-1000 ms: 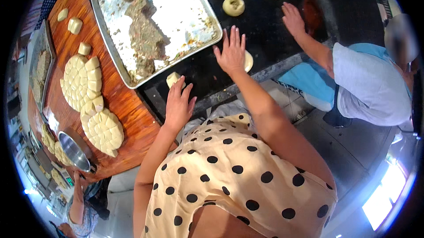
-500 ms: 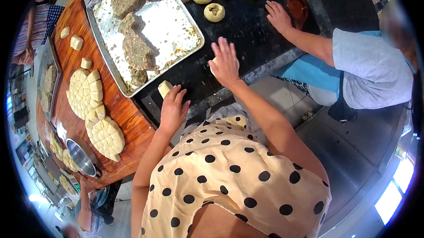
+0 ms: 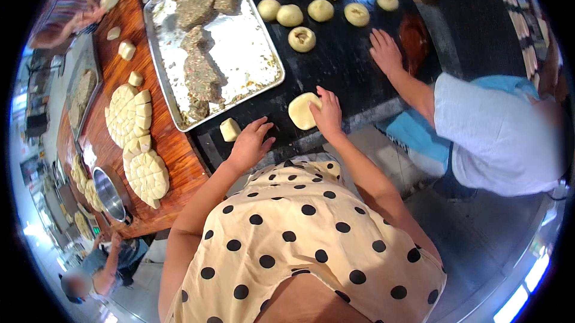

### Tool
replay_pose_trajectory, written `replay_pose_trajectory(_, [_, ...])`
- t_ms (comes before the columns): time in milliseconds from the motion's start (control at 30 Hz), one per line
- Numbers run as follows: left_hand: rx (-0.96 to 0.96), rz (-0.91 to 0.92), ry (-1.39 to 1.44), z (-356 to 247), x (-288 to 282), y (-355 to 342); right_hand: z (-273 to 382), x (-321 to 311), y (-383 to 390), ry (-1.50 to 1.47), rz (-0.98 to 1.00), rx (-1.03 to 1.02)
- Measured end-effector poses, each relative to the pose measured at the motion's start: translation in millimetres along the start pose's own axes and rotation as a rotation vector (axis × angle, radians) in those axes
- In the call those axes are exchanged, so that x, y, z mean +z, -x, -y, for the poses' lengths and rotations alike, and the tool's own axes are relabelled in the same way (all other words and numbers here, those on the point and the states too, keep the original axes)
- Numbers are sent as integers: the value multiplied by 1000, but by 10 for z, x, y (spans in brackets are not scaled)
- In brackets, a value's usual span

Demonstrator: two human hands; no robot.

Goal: The person prepares filled buns by flattening dough portions, placing a savory filling inside, and sealing them into balls. They also move and arrange larger braided dough pieces on the work surface.

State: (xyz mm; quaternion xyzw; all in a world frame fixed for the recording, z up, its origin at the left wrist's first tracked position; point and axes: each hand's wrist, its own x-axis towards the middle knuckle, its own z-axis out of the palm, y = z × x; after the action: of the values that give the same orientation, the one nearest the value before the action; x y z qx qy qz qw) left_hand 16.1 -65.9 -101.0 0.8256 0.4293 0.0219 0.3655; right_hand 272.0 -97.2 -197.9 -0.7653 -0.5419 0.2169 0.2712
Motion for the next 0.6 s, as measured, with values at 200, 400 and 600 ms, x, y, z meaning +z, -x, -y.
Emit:
replay_pose_trajectory(200, [-31,-17,136,-83,-173,-116,111,-122,-297,235,433,-120])
replay_pose_trajectory(400, [-346,9,1086,263,-264,-185,1069,-638,-389,-192,812,-63])
replay_pose_trajectory(600, [-155,15,2029,623,-755,-170,2083,-446,-919,-435,786,-168])
